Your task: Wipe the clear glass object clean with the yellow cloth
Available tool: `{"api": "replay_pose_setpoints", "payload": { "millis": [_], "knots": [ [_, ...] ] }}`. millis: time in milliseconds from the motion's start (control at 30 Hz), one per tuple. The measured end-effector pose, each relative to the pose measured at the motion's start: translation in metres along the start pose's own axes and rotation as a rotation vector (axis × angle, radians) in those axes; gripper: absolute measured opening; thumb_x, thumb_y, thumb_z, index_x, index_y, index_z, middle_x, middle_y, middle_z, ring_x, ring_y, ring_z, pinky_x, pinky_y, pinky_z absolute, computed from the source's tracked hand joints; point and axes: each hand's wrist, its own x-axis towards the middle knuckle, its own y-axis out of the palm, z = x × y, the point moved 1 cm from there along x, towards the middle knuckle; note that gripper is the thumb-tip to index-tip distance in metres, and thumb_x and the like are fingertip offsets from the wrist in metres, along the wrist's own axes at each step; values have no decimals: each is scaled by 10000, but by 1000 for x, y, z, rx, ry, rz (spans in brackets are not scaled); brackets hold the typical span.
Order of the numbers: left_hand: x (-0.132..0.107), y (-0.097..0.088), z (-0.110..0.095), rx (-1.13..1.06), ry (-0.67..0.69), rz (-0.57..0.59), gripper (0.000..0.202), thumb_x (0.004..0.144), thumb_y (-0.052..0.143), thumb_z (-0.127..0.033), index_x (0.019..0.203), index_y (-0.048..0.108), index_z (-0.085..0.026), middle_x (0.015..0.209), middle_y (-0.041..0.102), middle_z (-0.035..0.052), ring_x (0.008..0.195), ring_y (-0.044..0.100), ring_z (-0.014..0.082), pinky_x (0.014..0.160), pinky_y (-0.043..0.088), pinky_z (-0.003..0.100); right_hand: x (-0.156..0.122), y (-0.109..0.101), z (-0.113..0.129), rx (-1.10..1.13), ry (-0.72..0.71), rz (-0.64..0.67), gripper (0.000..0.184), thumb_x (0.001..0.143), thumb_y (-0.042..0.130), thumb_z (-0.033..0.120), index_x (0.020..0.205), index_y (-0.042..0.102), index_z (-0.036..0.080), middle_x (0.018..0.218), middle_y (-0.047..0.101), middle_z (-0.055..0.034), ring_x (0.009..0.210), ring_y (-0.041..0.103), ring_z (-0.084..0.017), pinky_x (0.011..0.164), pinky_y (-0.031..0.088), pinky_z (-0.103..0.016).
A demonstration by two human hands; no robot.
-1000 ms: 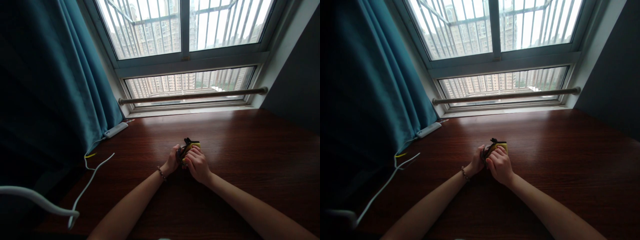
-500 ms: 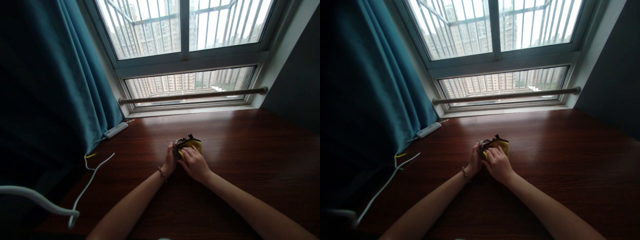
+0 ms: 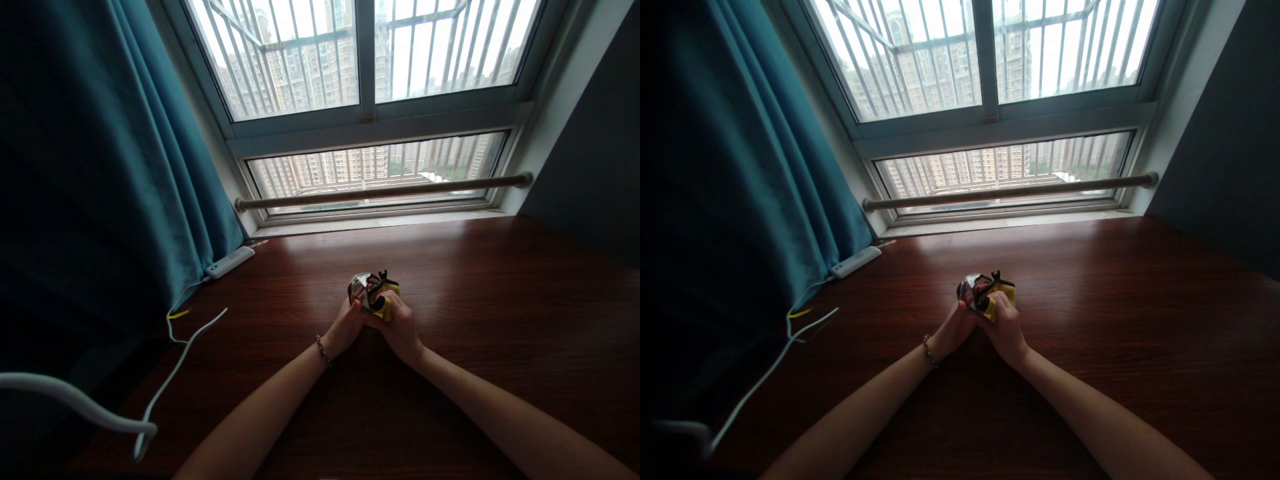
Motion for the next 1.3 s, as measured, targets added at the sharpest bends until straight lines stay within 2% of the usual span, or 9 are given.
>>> {"api": "replay_pose_setpoints", "payload": {
  "millis": [133, 300, 433, 500, 667, 767, 933, 1167, 1300],
  "knots": [
    [1, 4, -2, -48, -25, -16, 569, 679, 659, -423, 1167, 494, -183, 1193, 513, 100, 1107, 475, 237, 940, 386, 346, -1, 1, -1, -13, 17, -38, 216, 769, 607, 336, 800, 442, 200, 766, 491, -17, 706, 496, -175, 634, 419, -289],
    [7, -9, 1, 41, 86, -309, 415, 677, 678, -302, 1039, 521, -172, 1074, 562, 76, 970, 546, 181, 827, 443, 294, -2, 1, -9, -41, 177, -143, 351, 715, 660, 374, 861, 390, 204, 783, 484, -16, 685, 497, -176, 614, 429, -287],
    [12, -25, 4, 400, 192, -516, 638, 558, 761, -229, 1112, 448, -175, 1071, 550, 78, 963, 546, 178, 885, 414, 323, 0, -3, -8, -2, 236, -312, 313, 794, 560, 362, 957, 350, 195, 859, 452, -46, 769, 488, -190, 710, 436, -332],
    [12, -30, 7, 539, 208, -561, 764, 490, 790, -215, 1157, 418, -173, 1107, 527, 96, 1011, 528, 204, 919, 393, 352, 2, -4, -3, 38, 139, -246, 229, 848, 470, 328, 990, 364, 183, 946, 447, -83, 883, 481, -206, 803, 418, -370],
    [8, -23, 8, 601, 242, -440, 948, 496, 781, -189, 1294, 271, -228, 1156, 498, 95, 1041, 521, 215, 937, 381, 371, 5, -3, 4, 75, -51, 139, 247, 907, 351, 294, 1090, 477, 185, 1152, 474, -102, 1124, 413, -225, 973, 330, -413],
    [5, -14, 4, 598, 290, -403, 974, 523, 772, -203, 1310, 202, -266, 1176, 465, 84, 1015, 532, 197, 897, 417, 344, 7, 0, -6, 85, 29, 72, 325, 921, 321, 327, 1170, 472, 184, 1220, 474, -97, 1177, 391, -225, 1016, 291, -428],
    [0, -5, 0, 715, 369, -396, 929, 487, 787, -196, 1273, 297, -259, 1185, 457, 78, 1045, 511, 203, 930, 395, 336, 8, 2, -20, 169, 166, 33, 403, 933, 278, 373, 1184, 501, 150, 1195, 529, -116, 1132, 469, -234, 987, 352, -432],
    [3, -14, 4, 667, 290, -333, 801, 557, 742, -187, 1252, 344, -193, 1213, 481, 102, 1086, 496, 225, 948, 385, 341, 7, -9, 4, 212, -17, 194, 407, 947, 242, 315, 1230, 504, 187, 1296, 455, -72, 1223, 379, -228, 1046, 271, -456],
    [1, -9, -2, 811, 376, -266, 679, 584, 714, -184, 1194, 416, -187, 1155, 522, 94, 1035, 519, 219, 925, 393, 337, 8, -9, 9, 122, -119, 257, 378, 936, 284, 263, 1244, 488, 188, 1312, 437, -73, 1244, 348, -223, 1051, 259, -459]
  ]
}}
